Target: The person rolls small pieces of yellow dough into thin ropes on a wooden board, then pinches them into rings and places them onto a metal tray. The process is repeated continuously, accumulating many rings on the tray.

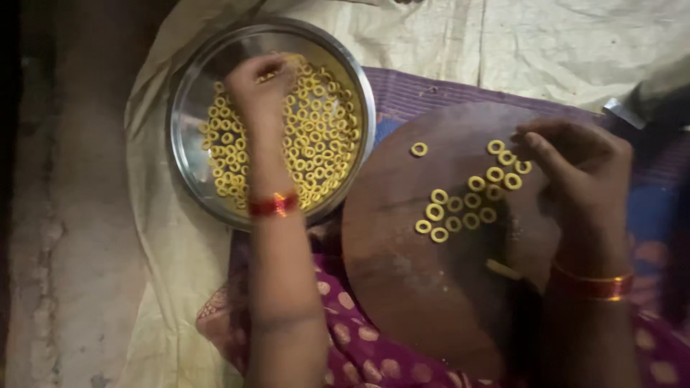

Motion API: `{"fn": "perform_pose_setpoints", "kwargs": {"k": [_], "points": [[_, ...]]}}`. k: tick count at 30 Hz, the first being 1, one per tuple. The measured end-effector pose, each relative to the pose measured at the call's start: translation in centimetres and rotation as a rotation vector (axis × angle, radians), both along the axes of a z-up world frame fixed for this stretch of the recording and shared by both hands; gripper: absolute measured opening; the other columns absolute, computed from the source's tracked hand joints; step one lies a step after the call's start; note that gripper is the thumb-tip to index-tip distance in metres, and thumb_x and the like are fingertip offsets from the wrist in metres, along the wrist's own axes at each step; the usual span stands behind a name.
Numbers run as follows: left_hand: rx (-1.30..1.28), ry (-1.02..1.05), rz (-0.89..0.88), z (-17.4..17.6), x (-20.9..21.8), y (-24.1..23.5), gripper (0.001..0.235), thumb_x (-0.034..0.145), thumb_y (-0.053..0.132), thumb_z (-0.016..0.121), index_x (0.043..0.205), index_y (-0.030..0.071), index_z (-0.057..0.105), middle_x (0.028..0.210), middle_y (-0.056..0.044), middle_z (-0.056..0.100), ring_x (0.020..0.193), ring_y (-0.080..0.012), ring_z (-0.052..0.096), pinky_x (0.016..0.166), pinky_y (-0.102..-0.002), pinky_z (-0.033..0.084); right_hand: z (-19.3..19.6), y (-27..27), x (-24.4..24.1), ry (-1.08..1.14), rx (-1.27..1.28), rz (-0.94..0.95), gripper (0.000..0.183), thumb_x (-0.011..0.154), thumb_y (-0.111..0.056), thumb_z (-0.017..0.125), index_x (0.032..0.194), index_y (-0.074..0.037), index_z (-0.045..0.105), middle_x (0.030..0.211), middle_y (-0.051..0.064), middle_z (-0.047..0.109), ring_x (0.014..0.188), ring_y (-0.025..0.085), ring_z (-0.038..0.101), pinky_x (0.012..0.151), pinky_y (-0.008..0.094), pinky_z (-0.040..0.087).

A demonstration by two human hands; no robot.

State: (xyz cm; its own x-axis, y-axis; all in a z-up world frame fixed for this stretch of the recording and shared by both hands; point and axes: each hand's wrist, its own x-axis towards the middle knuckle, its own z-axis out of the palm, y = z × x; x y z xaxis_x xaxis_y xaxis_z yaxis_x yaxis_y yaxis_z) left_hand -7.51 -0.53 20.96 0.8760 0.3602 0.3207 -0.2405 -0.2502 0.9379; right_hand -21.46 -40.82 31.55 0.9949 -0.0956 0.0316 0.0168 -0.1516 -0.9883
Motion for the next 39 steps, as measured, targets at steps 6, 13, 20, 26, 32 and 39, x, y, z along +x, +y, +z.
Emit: {"fn": "perform_pose_setpoints", "kwargs": {"k": [6,13,20,26,32,39], "points": [[0.284,0.511,0.501,-12.7,-2.3,12.8,0.012,0.074,0.008,0.081,0.084,0.003,0.077,0.077,-0.009,0.075,0.062,-0.0191,0.069,0.059,-0.029,0.055,1.3,1.3,-0.1,0.085,-0.074,-0.048,0.017,0.098,-0.011,0.073,0.111,0.000,0.073,0.096,0.005,0.074,0.072,0.004,0.064,0.047,0.016,0.037],[0.456,0.524,0.540,-20.0,-2.4,15.0,0.006,0.065,0.011,0.081,0.066,0.007,0.076,0.065,-0.011,0.072,0.060,-0.0256,0.071,0.061,-0.033,0.057,1.0,1.7,0.1,0.109,-0.129,-0.064,0.015,0.099,-0.010,0.073,0.110,0.001,0.073,0.095,0.006,0.074,0.067,0.006,0.061,0.048,0.017,0.038],[0.559,0.433,0.491,-20.1,-2.1,14.7,0.006,0.074,0.009,0.082,0.076,0.005,0.078,0.072,-0.016,0.073,0.066,-0.0298,0.073,0.064,-0.039,0.058,1.1,2.4,0.6,0.068,-0.184,-0.093,0.016,0.096,-0.010,0.072,0.108,0.001,0.072,0.096,0.006,0.073,0.076,0.004,0.067,0.051,0.015,0.042],[0.658,0.259,0.454,-12.1,0.6,9.0,0.020,0.077,0.016,0.087,0.083,0.002,0.074,0.080,-0.017,0.075,0.073,-0.0330,0.072,0.069,-0.043,0.055,0.6,1.6,0.4,0.148,-0.182,-0.074,0.015,0.096,-0.009,0.072,0.106,0.001,0.072,0.091,0.006,0.073,0.059,0.006,0.058,0.042,0.018,0.036],[0.425,0.082,-0.268,1.4,-0.5,-9.8,0.030,0.076,0.016,0.083,0.101,0.001,0.074,0.091,-0.015,0.075,0.080,-0.0252,0.075,0.068,-0.036,0.060,-2.1,-1.1,0.6,0.141,-0.354,0.110,0.022,0.095,0.000,0.069,0.115,-0.003,0.077,0.097,0.010,0.074,0.060,0.012,0.055,0.046,0.024,0.038],[0.699,0.152,-0.559,11.7,-11.7,-18.7,0.031,0.084,0.027,0.080,0.104,0.004,0.074,0.103,-0.017,0.073,0.097,-0.0362,0.069,0.082,-0.045,0.055,-3.4,-0.7,0.8,-0.123,-0.492,0.423,0.023,0.091,-0.001,0.071,0.113,-0.005,0.076,0.102,0.012,0.077,0.086,0.020,0.075,0.074,0.033,0.060]]}}
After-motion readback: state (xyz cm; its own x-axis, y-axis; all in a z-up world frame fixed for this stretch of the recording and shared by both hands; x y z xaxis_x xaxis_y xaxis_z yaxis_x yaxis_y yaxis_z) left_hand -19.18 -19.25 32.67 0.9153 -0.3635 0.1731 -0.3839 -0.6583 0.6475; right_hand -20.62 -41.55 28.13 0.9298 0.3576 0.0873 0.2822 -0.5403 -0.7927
